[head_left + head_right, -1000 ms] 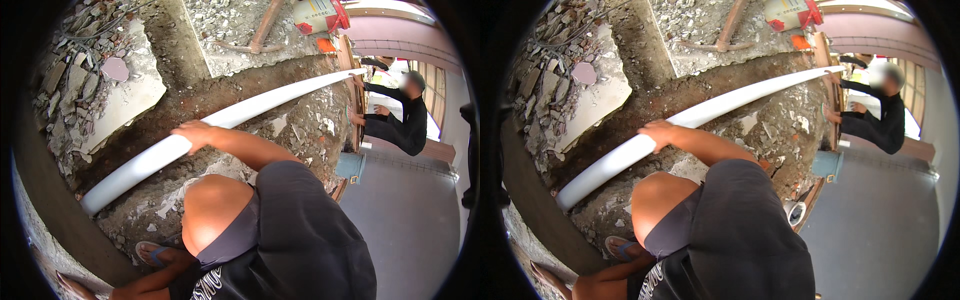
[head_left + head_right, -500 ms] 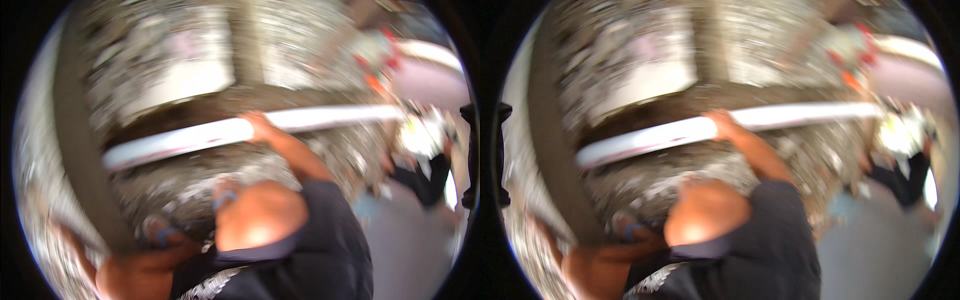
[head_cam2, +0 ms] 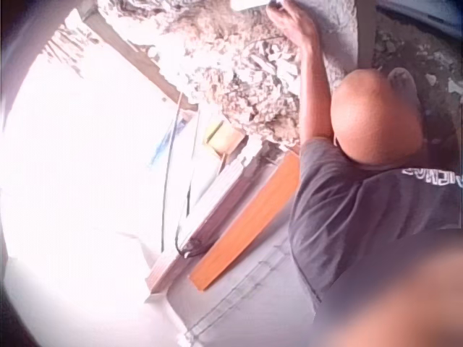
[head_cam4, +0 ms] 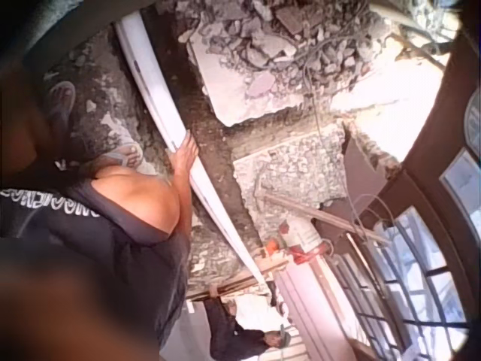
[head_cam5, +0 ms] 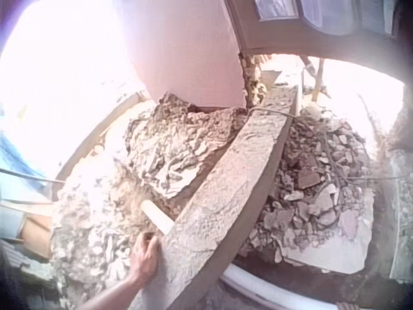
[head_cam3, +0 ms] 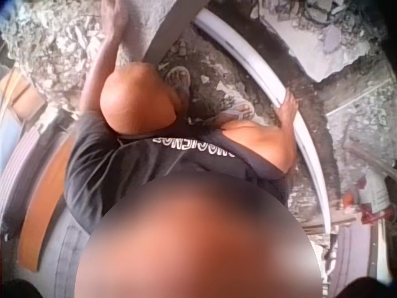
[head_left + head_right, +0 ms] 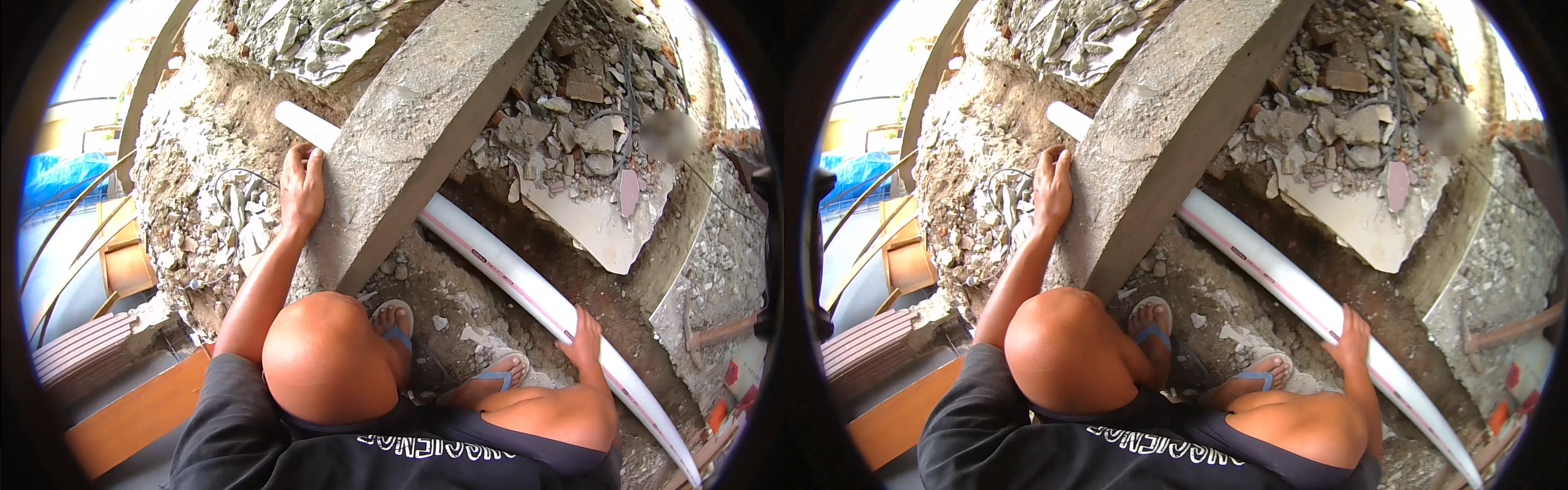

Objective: The person uses a pickaxe to break up a concrete floor, repeatedly striking and prying at the surface to create a trench. The person then places a long white pipe into the trench.

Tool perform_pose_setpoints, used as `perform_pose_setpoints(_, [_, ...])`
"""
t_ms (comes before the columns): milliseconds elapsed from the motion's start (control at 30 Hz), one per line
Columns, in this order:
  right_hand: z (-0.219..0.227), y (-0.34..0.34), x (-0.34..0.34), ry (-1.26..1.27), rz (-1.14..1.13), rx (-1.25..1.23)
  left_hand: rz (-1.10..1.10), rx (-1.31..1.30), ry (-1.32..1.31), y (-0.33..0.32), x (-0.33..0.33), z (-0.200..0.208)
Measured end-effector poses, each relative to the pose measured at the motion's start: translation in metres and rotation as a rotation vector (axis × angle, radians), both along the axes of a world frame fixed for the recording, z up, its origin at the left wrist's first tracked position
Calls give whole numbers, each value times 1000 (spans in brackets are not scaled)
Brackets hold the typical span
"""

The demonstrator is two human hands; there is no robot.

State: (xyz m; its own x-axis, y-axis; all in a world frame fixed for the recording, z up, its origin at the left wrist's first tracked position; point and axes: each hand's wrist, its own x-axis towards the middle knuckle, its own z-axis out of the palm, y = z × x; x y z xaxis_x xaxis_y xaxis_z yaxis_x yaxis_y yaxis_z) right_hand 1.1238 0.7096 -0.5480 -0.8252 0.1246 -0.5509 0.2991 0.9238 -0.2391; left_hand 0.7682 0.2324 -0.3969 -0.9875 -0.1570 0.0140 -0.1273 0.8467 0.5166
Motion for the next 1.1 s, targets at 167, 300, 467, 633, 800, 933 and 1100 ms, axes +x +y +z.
perform_pose_setpoints(167, [-13,51,49,-130,-91,117,4,-2,-60,0,-2,-5])
perform_pose_setpoints(300, [-9,55,51,-37,-46,15,1,-40,-66,-1,-2,-4])
perform_pose_setpoints(467, [-12,53,52,-7,-56,-56,19,-32,-93,4,-3,-4])
perform_pose_setpoints(633, [-19,39,1,-180,-121,-199,73,-55,-80,13,-1,1])
perform_pose_setpoints(800, [-32,19,-42,-332,19,-283,75,-87,-117,12,0,2])
perform_pose_setpoints(933, [-33,18,-38,-267,-9,-325,68,-103,-147,9,-1,0])
perform_pose_setpoints(1100, [-33,17,-32,-174,40,-359,73,-114,-65,15,2,-3])
